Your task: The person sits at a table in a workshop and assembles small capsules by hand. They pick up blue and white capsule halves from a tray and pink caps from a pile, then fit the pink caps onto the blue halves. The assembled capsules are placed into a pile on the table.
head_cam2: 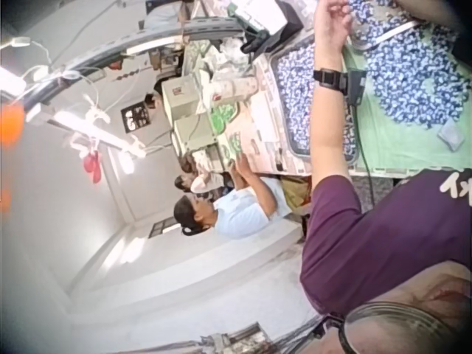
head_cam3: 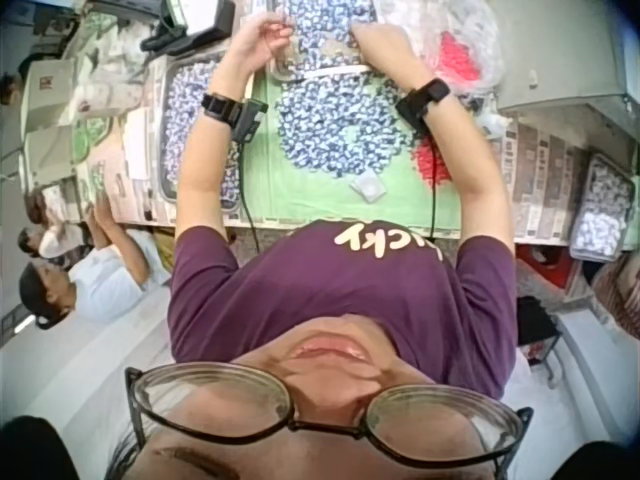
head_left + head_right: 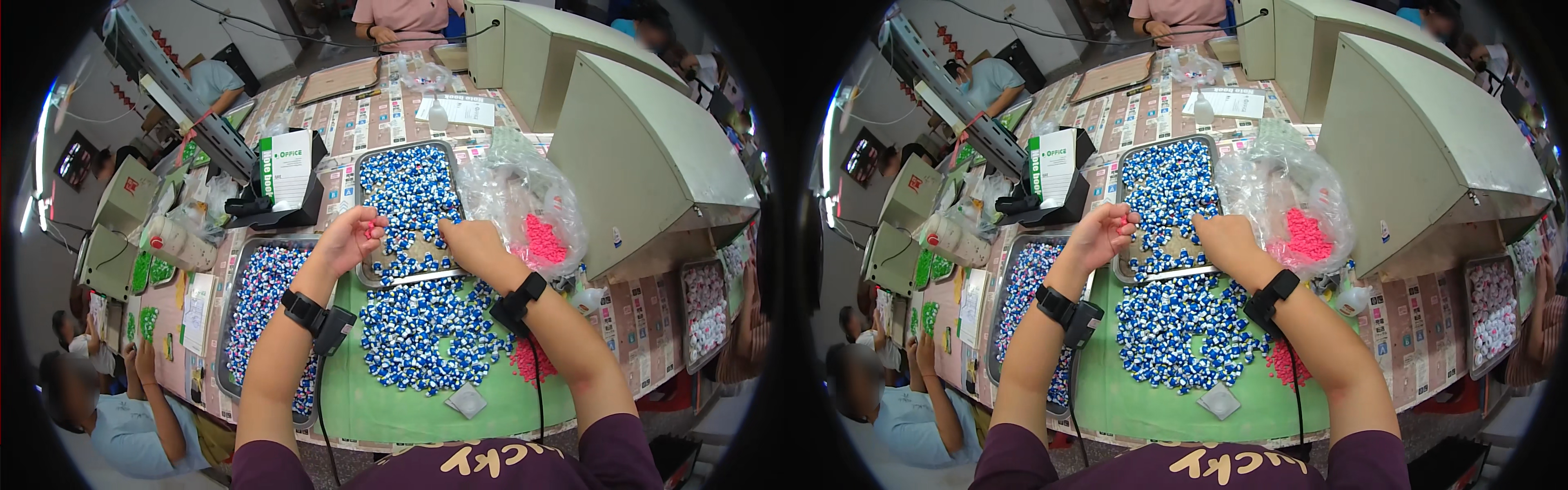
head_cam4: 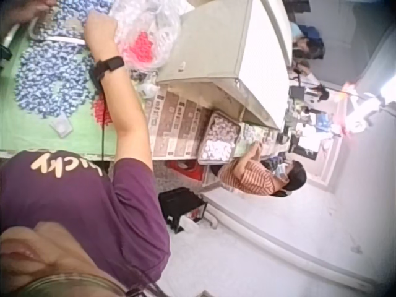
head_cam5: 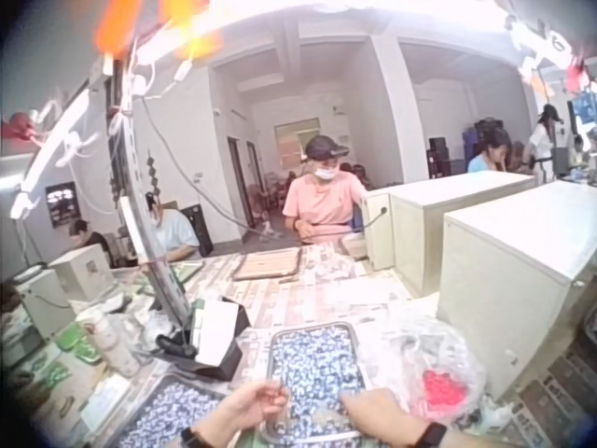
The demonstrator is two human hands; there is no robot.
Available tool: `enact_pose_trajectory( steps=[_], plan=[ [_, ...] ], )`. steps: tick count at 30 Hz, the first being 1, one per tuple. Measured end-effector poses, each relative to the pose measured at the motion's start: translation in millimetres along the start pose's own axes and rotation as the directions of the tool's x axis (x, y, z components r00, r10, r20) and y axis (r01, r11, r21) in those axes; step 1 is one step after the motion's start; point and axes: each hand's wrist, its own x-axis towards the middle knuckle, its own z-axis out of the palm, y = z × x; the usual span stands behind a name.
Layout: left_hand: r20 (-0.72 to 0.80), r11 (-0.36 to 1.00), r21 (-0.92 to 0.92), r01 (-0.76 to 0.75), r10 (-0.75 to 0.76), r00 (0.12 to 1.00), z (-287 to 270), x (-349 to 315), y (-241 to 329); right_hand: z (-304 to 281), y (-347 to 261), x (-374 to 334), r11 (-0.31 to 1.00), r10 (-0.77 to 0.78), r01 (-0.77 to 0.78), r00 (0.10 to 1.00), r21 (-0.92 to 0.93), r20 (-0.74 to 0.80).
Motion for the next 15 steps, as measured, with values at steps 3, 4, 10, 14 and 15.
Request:
enact_pose_trajectory(
  steps=[3,4,10,14,15],
  plan=[
    [0.065,0.959,0.267,-0.090,0.075,0.995,-4,4,-4,-3,1,0,0.978,0.046,-0.028,0.996,0.208,-0.079],
    [0.086,0.927,0.359,-0.107,0.081,0.993,-4,8,-6,-4,4,-1,0.951,0.078,-0.041,0.991,0.307,-0.110],
    [0.328,-0.213,0.942,-0.258,0.434,0.839,7,23,-37,-61,5,-4,-0.244,0.136,-0.395,0.890,0.885,0.435],
    [0.394,-0.440,0.871,-0.220,0.358,0.846,7,24,-39,-51,24,-6,-0.482,-0.042,-0.348,0.926,0.804,0.376],
    [0.382,-0.451,0.868,-0.206,0.344,0.858,11,23,-36,-53,22,-7,-0.513,-0.003,-0.311,0.933,0.800,0.361]
  ],
)
